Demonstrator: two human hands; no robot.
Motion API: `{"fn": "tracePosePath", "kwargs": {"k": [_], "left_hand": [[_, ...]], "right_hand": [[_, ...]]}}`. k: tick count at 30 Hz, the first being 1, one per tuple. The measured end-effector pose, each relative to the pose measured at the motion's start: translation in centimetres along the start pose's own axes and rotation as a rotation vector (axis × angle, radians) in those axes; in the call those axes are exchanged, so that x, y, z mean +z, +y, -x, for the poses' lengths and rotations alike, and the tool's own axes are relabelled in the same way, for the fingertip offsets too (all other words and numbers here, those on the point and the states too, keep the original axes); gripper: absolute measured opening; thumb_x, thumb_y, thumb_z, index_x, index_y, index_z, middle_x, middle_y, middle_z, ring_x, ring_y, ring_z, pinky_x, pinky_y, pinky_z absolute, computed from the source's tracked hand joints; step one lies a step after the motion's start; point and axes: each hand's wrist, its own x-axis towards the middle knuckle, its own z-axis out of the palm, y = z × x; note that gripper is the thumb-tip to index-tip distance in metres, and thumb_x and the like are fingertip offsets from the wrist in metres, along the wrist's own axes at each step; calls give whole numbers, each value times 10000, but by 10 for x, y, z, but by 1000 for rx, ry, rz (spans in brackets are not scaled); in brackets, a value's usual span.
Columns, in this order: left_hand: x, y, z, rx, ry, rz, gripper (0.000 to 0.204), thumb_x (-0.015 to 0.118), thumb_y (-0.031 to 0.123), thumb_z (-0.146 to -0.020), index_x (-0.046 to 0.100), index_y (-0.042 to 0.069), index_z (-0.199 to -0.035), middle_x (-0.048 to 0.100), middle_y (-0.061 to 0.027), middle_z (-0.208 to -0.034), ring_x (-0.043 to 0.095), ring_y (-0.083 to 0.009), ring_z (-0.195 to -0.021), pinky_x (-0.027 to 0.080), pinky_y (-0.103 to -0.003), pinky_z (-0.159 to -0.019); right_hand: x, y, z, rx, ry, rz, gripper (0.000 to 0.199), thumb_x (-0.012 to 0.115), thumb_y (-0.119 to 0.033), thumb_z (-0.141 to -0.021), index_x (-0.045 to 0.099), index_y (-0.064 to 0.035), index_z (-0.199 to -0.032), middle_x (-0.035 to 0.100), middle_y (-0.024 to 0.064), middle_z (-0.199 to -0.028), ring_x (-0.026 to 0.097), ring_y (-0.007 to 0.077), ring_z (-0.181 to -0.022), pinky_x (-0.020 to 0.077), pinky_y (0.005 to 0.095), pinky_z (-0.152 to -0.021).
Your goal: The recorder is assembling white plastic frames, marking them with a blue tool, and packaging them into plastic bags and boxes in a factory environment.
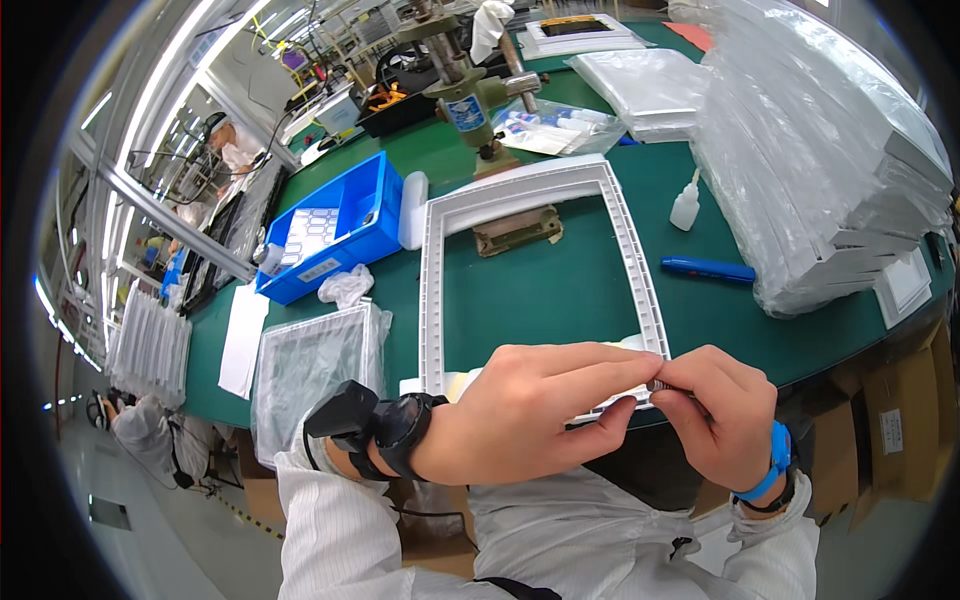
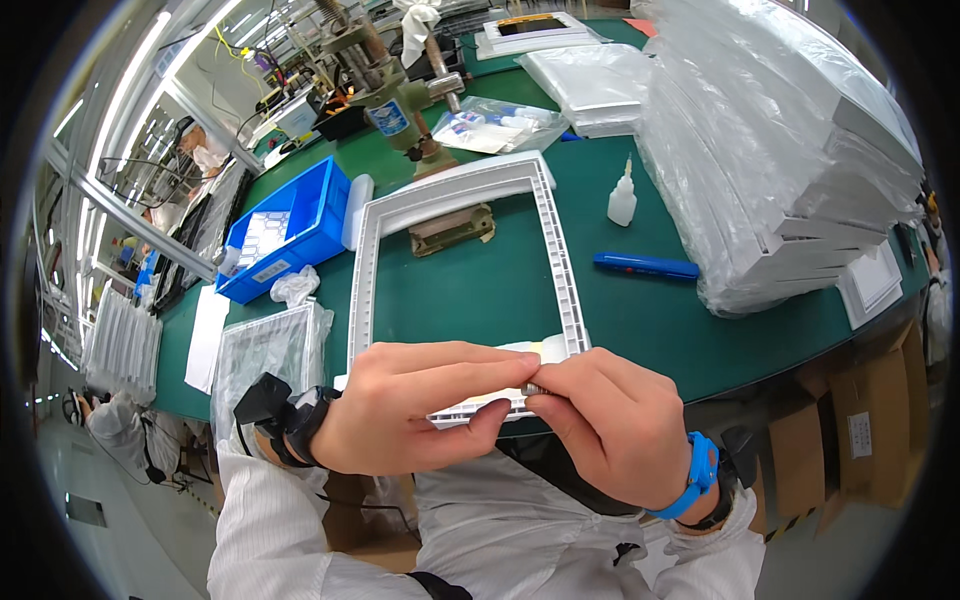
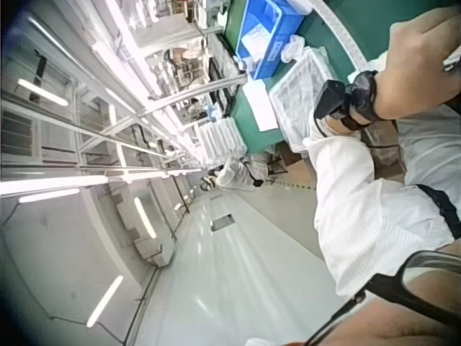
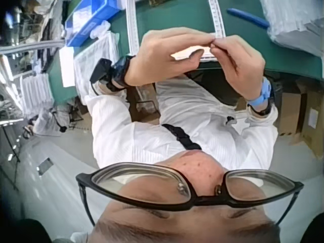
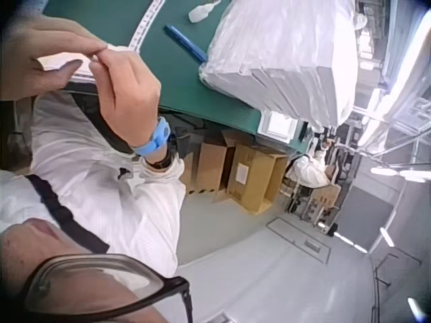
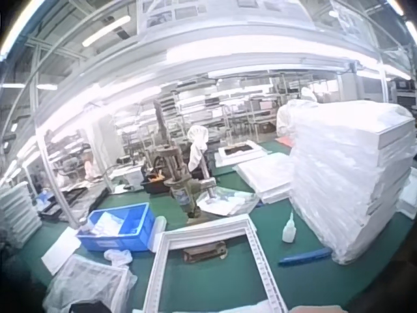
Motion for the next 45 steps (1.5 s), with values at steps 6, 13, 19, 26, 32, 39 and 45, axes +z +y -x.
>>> {"fn": "tracePosePath", "kwargs": {"k": [6,13,19,26,32,39,45], "left_hand": [[-3,2,14,89,83,-112,331,728,-57,-718,721,11,-1043,738,-118,-934,725,-214,-736,590,-277,-613],[-6,3,19,68,115,-145,323,727,-51,-686,735,24,-1000,741,-98,-889,720,-194,-704,579,-267,-585],[-11,4,23,56,137,-170,311,734,-44,-669,744,33,-970,744,-93,-879,721,-196,-693,582,-263,-588],[-13,1,27,45,175,-130,299,738,-47,-667,747,34,-954,741,-105,-831,724,-194,-674,586,-257,-597],[-17,-12,31,9,176,-115,279,717,-55,-689,755,45,-947,740,-105,-828,726,-193,-683,584,-255,-604],[-35,-11,35,-168,60,57,225,724,-29,-781,758,35,-994,741,-120,-852,732,-187,-761,573,-242,-689],[-65,-42,47,-533,235,364,152,679,4,-874,740,-15,-1012,744,-83,-890,709,-129,-813,560,-243,-725]], "right_hand": [[12,-12,-1,-94,-13,82,169,736,-15,-790,661,2,-940,649,123,-807,641,275,-671,510,348,-571],[21,-17,-4,-173,-6,204,192,760,-50,-778,657,-4,-934,631,93,-791,629,251,-657,510,337,-549],[26,-18,-8,-229,-18,243,209,762,-64,-780,652,7,-943,625,81,-788,616,230,-646,499,328,-530],[29,-17,-13,-327,-6,277,224,760,-74,-781,650,18,-953,608,66,-781,586,203,-619,482,312,-501],[35,-16,-14,-395,-42,314,232,758,-67,-776,650,26,-959,605,68,-785,579,199,-617,478,309,-498],[44,-13,-20,-356,-51,265,252,766,-38,-748,649,28,-961,618,75,-800,602,213,-647,489,309,-522],[41,-8,-29,-275,-110,166,243,748,8,-749,664,8,-977,627,98,-795,612,243,-654,501,330,-554]]}}
